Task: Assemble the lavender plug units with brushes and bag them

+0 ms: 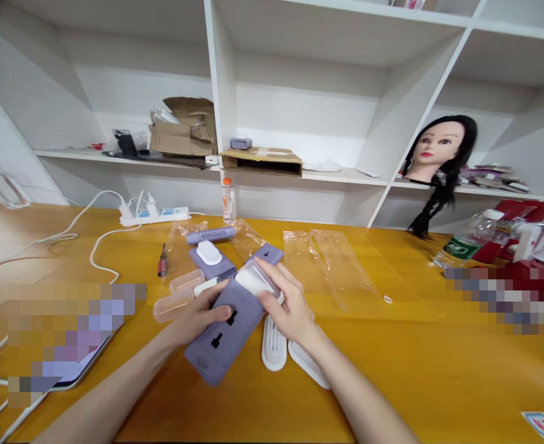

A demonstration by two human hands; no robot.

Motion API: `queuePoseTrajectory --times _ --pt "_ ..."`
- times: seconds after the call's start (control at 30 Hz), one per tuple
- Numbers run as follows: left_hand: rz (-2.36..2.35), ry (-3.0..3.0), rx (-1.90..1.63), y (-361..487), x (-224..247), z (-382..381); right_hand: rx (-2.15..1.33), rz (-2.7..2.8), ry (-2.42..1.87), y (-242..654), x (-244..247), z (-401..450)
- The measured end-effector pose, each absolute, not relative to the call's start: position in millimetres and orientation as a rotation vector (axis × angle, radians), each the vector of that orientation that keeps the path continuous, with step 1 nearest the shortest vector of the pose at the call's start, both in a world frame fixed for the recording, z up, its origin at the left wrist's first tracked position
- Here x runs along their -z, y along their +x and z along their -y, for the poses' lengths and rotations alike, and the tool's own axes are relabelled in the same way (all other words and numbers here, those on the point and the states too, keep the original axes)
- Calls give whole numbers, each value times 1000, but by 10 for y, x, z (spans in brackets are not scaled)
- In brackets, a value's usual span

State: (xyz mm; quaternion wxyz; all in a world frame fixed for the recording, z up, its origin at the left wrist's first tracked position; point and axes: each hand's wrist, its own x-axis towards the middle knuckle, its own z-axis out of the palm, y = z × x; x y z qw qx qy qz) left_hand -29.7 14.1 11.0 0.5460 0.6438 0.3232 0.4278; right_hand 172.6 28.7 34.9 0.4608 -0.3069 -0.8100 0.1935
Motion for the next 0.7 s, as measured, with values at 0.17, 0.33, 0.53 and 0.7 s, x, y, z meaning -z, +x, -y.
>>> queuePoseTrajectory --times 0.17,0.33,0.53,0.7 --pt "-804 1620 -989 -316 -117 -150 -438 1964 -789 1718 -289 -263" --pt "-850 1723 -976 -333 -129 -145 -457 1990 -805 1704 -279 -233" --pt "-868 1773 -966 -347 -154 -148 -563 1882 -854 1670 -262 -213" --pt "-873 1831 -949 -344 -195 -147 -696 1876 -834 1681 -256 -232"
